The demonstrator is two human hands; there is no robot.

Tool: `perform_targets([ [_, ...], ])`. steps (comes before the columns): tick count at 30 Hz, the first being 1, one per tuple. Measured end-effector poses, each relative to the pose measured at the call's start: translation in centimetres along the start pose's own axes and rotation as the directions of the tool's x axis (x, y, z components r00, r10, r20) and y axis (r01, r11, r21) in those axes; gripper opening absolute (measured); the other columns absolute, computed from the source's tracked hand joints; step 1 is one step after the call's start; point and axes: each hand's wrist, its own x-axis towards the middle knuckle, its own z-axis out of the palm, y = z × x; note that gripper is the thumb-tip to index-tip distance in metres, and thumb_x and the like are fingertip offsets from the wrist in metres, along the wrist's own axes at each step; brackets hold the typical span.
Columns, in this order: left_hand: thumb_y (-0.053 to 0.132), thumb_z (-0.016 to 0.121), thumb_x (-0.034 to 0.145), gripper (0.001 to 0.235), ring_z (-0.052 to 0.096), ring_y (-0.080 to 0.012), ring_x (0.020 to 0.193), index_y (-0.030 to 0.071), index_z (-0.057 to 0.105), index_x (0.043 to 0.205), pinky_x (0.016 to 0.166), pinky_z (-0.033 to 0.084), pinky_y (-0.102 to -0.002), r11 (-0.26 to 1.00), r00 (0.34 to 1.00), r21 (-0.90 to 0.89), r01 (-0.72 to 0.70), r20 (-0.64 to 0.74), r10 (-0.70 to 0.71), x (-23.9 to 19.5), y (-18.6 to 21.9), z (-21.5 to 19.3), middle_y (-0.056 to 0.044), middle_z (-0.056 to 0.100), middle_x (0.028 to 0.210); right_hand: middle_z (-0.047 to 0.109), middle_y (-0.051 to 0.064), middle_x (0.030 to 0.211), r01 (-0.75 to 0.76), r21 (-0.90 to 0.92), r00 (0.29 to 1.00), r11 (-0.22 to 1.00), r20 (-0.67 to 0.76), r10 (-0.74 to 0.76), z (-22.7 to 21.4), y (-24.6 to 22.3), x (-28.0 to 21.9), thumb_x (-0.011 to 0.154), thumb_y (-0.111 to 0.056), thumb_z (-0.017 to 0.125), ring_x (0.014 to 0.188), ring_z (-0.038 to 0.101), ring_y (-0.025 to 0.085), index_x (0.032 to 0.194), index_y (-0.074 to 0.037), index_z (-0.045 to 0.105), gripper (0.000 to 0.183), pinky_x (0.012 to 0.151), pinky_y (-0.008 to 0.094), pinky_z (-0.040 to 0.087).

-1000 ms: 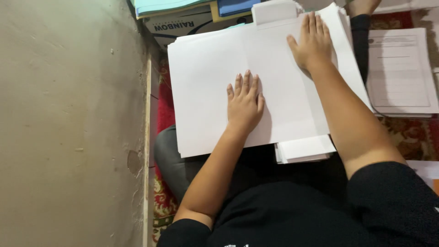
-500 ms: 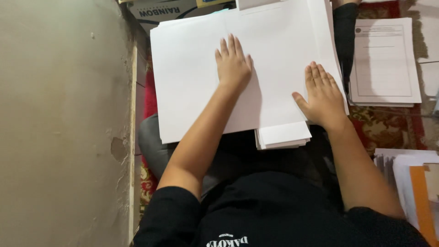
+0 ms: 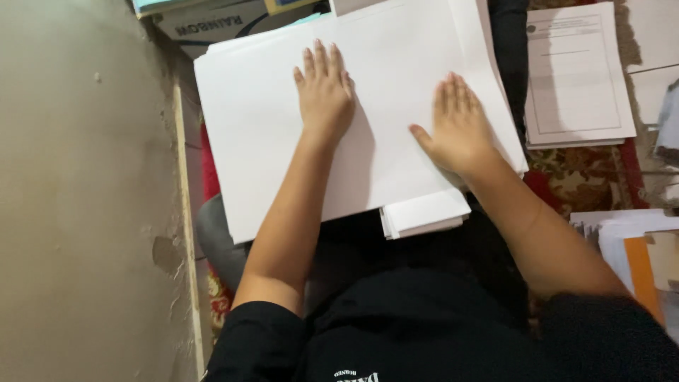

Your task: Assembling paper folders by folding covers and inserting printed documents

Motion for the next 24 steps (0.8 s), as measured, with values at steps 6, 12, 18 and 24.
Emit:
perform_targets([
  [6, 0.009, 0.042, 0.086, 0.064, 0.032, -0.0313, 0.153, 0.005, 0.051, 0.149, 0.126, 0.018, -0.051, 0.899, 0.961, -0.384, -0.208, -0.253, 0.115, -1.5, -2.8, 3.6, -0.013, 0.043, 0.161, 0.012, 0.031, 0.168, 0.429, -0.028, 0.893, 0.903, -0.137, -0.428, 5.4, -6.3, 6.4, 0.095, -0.068, 0.044, 0.157, 0.013, 0.04, 0.161, 0.008, 0.011, 0.106, 0.126, 0.048, 0.012],
  [12, 0.009, 0.042, 0.092, 0.058, 0.03, -0.032, 0.154, 0.006, 0.051, 0.148, 0.125, 0.02, -0.052, 0.912, 0.963, -0.351, -0.213, -0.234, 0.135, -2.3, -2.4, 2.7, -0.014, 0.041, 0.162, -0.001, 0.013, 0.174, 0.265, 0.131, 0.963, 0.955, -0.09, -0.255, -2.6, -1.7, 2.4, 0.102, -0.049, 0.036, 0.16, -0.001, 0.026, 0.165, -0.01, 0.004, 0.081, 0.127, 0.043, -0.002],
  [18, 0.018, 0.046, 0.099, 0.056, 0.022, -0.0301, 0.157, 0.008, 0.044, 0.154, 0.128, 0.015, -0.052, 0.951, 0.977, -0.275, -0.138, -0.197, 0.085, -3.0, -1.6, 2.4, -0.011, 0.032, 0.167, -0.001, 0.015, 0.174, 0.093, 0.058, 0.983, 0.994, -0.162, -0.082, -1.8, 4.9, 9.2, 0.105, -0.05, 0.028, 0.16, 0.0, 0.026, 0.165, -0.003, 0.003, 0.08, 0.128, 0.041, 0.002],
  [24, 0.025, 0.045, 0.098, 0.06, 0.022, -0.0319, 0.157, 0.012, 0.043, 0.156, 0.128, 0.014, -0.052, 0.962, 0.983, -0.262, -0.08, -0.179, 0.033, -2.7, -1.5, 1.8, -0.01, 0.031, 0.167, 0.013, 0.023, 0.171, 0.128, 0.017, 0.938, 0.992, -0.327, -0.115, -1.2, 7.0, 17.6, 0.107, -0.049, 0.032, 0.157, 0.011, 0.034, 0.163, 0.005, 0.015, 0.08, 0.126, 0.046, 0.006],
])
